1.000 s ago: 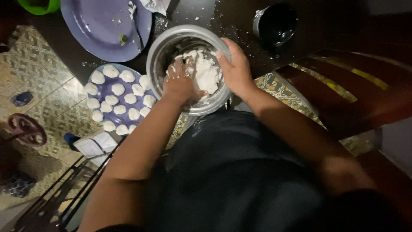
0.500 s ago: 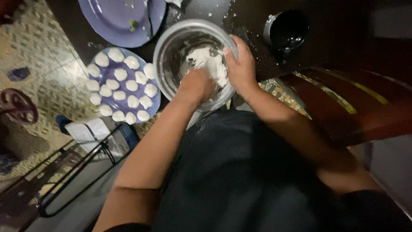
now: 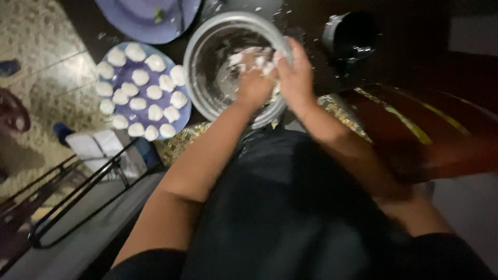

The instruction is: The person kneads white dough in a metal pot by hand while occasionally adding water from a cup.

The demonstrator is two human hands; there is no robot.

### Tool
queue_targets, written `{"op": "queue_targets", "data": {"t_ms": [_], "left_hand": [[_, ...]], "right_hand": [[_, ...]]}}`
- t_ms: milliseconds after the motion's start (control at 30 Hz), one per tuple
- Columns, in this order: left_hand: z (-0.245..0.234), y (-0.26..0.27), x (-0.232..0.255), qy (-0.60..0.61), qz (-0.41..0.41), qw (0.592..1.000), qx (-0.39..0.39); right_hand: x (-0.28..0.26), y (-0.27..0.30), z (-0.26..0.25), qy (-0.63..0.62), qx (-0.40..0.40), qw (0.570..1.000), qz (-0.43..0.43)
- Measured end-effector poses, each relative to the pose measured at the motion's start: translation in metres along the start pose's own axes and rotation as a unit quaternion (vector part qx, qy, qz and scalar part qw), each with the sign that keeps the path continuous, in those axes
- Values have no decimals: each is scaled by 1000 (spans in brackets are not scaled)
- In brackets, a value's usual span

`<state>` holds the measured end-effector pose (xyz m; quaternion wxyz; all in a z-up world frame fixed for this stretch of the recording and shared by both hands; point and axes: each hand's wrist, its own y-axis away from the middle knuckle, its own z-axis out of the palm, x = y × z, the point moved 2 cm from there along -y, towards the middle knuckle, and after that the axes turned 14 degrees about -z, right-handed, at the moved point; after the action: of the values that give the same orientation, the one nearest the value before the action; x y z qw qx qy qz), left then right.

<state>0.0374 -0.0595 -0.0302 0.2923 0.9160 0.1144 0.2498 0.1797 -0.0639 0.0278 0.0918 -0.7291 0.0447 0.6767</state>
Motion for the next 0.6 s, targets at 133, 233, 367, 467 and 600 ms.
{"op": "queue_targets", "data": {"t_ms": [133,233,367,467,600], "left_hand": [[-46,29,20,-116,30,981,-154],[-74,58,32,-146,-18,970,-191],[-66,66,43,-91,-114,981,-125],[-52,53,28,-94,-33,994,-49],[-50,33,2,1,-132,990,-46]], "right_hand": [[-7,-9,-5,23,-22,999,-3],[-21,-15,-11,95,-36,993,-62],[-33,-14,-4,69,-9,998,-9],[-38,-7,-2,26,3,999,33],[-42,-1,-2,28,0,999,31]]}}
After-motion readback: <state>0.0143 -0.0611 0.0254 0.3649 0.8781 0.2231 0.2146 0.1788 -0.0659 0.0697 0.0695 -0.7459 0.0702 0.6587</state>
